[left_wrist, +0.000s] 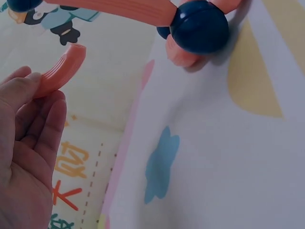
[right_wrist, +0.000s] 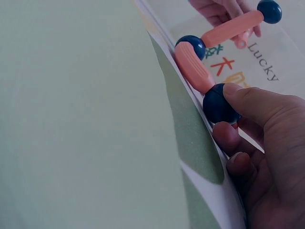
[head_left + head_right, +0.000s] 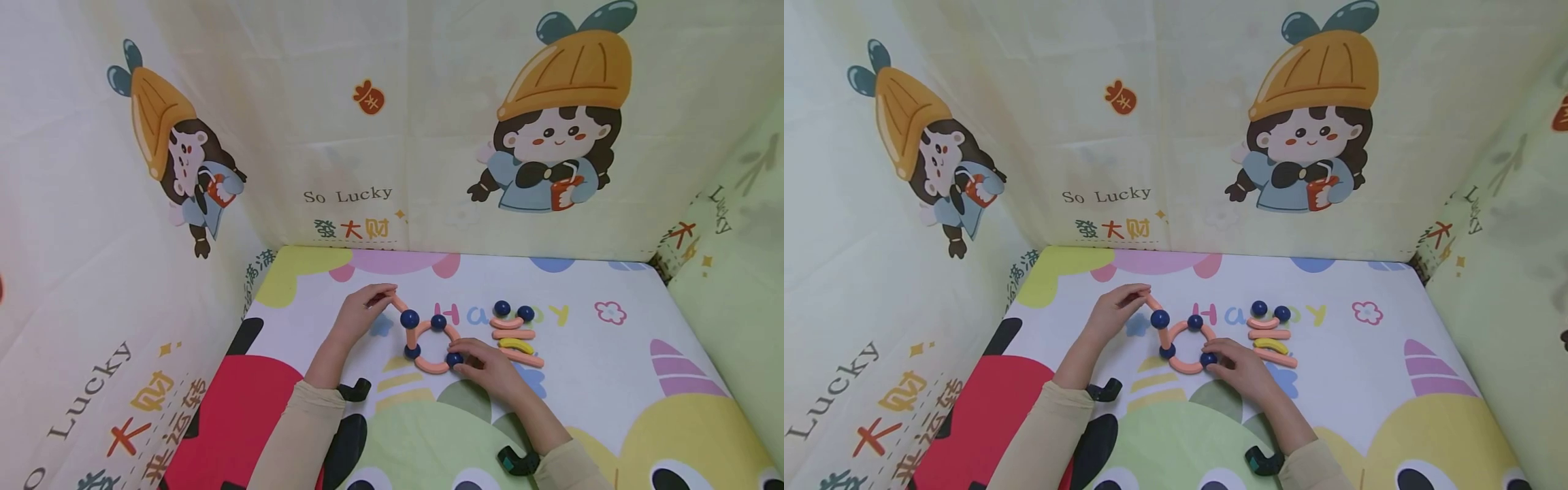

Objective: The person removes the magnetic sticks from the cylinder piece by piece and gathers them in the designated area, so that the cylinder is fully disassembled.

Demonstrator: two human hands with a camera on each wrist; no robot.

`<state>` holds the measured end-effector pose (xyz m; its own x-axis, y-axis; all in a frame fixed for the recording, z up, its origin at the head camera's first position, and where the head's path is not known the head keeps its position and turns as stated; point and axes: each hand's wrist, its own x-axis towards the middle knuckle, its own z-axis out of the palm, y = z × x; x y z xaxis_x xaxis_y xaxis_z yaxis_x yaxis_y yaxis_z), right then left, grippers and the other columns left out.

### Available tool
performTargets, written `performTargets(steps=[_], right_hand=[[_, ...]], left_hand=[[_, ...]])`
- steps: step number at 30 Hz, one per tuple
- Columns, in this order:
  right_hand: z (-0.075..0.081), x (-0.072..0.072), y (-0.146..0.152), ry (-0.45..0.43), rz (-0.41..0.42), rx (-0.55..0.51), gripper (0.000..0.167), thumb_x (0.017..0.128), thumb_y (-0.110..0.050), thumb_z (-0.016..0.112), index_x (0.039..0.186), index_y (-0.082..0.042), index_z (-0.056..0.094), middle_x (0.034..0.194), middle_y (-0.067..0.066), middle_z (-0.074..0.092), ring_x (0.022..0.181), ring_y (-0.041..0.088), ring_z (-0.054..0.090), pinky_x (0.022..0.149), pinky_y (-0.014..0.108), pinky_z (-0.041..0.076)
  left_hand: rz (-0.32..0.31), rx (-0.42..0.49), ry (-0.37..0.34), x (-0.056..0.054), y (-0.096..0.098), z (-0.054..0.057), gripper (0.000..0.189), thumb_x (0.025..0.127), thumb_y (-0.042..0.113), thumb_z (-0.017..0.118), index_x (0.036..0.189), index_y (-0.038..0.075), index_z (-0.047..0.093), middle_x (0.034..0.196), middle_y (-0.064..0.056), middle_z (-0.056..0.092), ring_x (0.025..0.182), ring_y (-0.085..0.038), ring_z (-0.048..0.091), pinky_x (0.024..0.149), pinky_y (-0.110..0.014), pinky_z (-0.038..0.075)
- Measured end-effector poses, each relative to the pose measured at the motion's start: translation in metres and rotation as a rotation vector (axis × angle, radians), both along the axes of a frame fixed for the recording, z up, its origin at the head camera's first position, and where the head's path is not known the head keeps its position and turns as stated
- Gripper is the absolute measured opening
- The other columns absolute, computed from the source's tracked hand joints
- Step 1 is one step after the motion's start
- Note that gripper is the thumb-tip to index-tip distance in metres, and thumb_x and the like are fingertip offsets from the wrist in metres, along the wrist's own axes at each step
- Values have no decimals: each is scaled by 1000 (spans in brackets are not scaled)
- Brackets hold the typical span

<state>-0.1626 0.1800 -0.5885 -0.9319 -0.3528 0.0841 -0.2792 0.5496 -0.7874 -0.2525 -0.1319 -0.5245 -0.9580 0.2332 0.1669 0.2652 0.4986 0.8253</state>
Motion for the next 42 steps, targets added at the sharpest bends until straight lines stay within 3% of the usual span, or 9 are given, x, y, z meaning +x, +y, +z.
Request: performTargets(steps=[7, 15, 21, 33, 42], right_hand=[[-1, -1, 1, -12, -3, -4, 35, 92, -42, 68, 126, -35, 65, 134, -15, 57, 92, 7, 58, 80, 23, 50], [-1, -1, 1, 30, 4, -13, 35, 92, -39, 69, 126, -32, 66, 134, -10, 59, 89, 5, 57, 77, 23, 50], [-3, -1, 2, 38, 6, -3, 35, 92, -39, 69, 126, -33, 65, 134, -9, 59, 89, 5, 56, 76, 23, 50], [-2, -1, 0, 2, -3, 8, 36, 92, -45, 67, 126, -35, 65, 134, -15, 57, 89, 7, 57, 79, 23, 50], [-3, -2, 1, -15, 4, 13, 37, 92, -47, 65, 127, -36, 63, 134, -17, 56, 93, 7, 57, 81, 24, 50]], left_hand=[[85, 71, -127, -10, -6, -12, 41, 89, 54, 65, 126, 36, 65, 115, 11, 68, 109, -15, 64, 96, -40, 53], [203, 161, -287, -26, -7, -19, 40, 91, 41, 68, 128, 24, 64, 109, 2, 71, 100, -13, 70, 97, -41, 53], [278, 169, -343, -39, -7, -24, 35, 93, 39, 68, 124, 23, 67, 112, 1, 72, 102, -15, 70, 101, -43, 49], [302, 155, -412, -53, -2, -32, 32, 99, 27, 62, 128, 15, 62, 108, -5, 71, 92, -14, 69, 83, -30, 56], [317, 153, -470, -58, -2, -38, 30, 99, 25, 62, 124, 10, 64, 114, -8, 68, 93, -13, 69, 83, -28, 57]])
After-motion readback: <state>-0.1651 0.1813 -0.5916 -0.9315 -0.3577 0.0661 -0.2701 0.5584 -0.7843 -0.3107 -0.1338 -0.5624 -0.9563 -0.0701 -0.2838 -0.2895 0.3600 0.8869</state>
